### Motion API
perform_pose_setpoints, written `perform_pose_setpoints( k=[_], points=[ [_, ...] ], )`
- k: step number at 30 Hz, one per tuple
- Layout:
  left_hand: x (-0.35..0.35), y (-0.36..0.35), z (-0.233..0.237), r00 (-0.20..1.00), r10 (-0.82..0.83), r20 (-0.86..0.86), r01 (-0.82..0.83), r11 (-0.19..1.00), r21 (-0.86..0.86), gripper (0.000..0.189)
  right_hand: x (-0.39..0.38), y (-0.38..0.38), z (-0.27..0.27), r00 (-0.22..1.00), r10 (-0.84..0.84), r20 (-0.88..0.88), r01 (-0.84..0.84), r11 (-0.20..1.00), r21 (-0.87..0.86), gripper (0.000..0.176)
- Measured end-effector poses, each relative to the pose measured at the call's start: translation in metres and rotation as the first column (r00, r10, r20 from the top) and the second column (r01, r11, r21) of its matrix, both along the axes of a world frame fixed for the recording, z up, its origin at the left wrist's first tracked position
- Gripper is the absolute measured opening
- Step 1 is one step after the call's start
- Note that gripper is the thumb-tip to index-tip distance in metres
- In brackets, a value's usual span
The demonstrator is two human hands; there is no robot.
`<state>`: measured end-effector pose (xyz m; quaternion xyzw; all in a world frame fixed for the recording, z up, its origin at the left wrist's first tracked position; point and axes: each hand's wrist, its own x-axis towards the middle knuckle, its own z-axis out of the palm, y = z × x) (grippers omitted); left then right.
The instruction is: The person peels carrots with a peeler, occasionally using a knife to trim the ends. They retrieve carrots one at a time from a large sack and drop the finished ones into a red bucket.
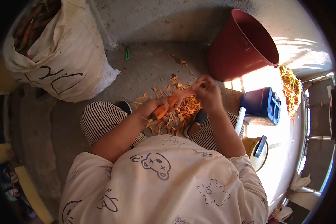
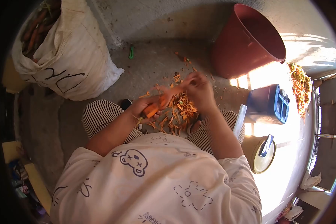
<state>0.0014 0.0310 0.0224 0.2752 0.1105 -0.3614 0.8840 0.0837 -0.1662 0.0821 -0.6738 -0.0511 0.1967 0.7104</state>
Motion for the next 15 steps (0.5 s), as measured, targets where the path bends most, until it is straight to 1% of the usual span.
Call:
perform_pose_setpoints(
  k=[1,2,4,5,7,8,10,11,13,14,15],
  points=[
    [0.001,0.000,-0.003,0.995,-0.039,0.096,0.038,0.999,0.010,0.031,-0.014,0.011,0.005,0.996,0.081,-0.041,-0.078,0.995,0.061,0.022],
    [0.001,-0.003,-0.006,1.000,-0.011,0.019,0.010,0.997,0.078,0.030,-0.023,0.018,0.007,0.984,0.163,-0.076,-0.153,0.981,0.123,0.023],
    [0.002,-0.009,-0.014,0.990,0.060,-0.127,-0.032,0.976,0.215,0.030,-0.029,0.025,0.005,0.974,0.197,-0.115,-0.175,0.968,0.178,0.023],
    [0.002,-0.008,-0.022,0.991,0.044,-0.128,-0.025,0.988,0.151,0.029,-0.030,0.027,0.004,0.968,0.215,-0.133,-0.185,0.961,0.205,0.023],
    [0.002,-0.006,-0.030,0.992,0.014,-0.125,-0.012,1.000,0.021,0.028,-0.029,0.026,0.002,0.971,0.197,-0.138,-0.174,0.971,0.162,0.023],
    [0.000,-0.004,-0.034,0.993,0.023,-0.112,-0.021,1.000,0.017,0.027,-0.027,0.025,0.000,0.972,0.190,-0.139,-0.171,0.975,0.139,0.023],
    [-0.005,-0.002,-0.025,0.996,0.041,-0.085,-0.041,0.999,0.009,0.026,-0.020,0.019,-0.009,0.974,0.200,-0.105,-0.185,0.974,0.132,0.023],
    [-0.005,-0.002,-0.025,0.995,0.038,-0.091,-0.046,0.994,-0.098,0.026,-0.015,0.014,-0.015,0.975,0.204,-0.089,-0.191,0.973,0.129,0.023],
    [-0.002,-0.002,-0.024,0.995,0.031,-0.098,-0.060,0.950,-0.305,0.026,0.011,-0.013,-0.030,0.988,0.093,-0.124,-0.072,0.984,0.166,0.022],
    [-0.002,-0.004,-0.017,0.991,0.067,-0.119,-0.091,0.973,-0.213,0.025,0.022,-0.018,-0.034,0.989,0.041,-0.142,-0.014,0.983,0.183,0.022],
    [-0.002,-0.007,-0.005,0.985,0.102,-0.140,-0.119,0.986,-0.120,0.025,0.024,-0.013,-0.034,0.989,0.069,-0.128,-0.050,0.988,0.148,0.020]
  ],
)
